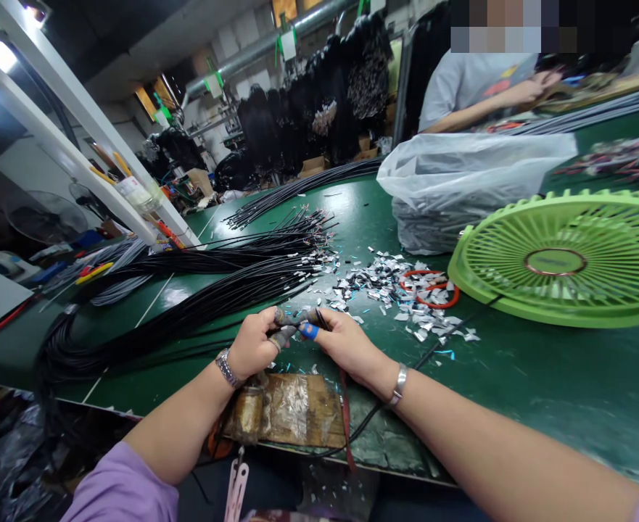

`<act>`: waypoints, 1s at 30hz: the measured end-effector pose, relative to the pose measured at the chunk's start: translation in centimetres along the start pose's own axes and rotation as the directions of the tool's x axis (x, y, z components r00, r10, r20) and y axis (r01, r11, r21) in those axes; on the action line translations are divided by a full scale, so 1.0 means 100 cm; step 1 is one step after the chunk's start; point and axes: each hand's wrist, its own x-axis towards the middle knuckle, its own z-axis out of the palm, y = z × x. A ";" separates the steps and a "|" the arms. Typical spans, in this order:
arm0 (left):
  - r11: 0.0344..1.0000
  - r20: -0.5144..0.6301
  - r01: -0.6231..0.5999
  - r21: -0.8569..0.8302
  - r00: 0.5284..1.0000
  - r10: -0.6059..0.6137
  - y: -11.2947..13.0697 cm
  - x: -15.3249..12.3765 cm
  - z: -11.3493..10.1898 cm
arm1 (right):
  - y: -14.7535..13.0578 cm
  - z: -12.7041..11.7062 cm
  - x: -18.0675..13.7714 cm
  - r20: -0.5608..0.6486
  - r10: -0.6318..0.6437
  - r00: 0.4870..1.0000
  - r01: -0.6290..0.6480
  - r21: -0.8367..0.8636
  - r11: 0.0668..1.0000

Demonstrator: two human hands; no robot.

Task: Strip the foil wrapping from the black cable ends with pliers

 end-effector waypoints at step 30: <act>0.948 0.279 -0.292 0.126 0.928 0.248 0.001 0.001 -0.011 | -0.011 -0.021 0.001 0.464 0.208 0.861 -0.205 -0.058 0.977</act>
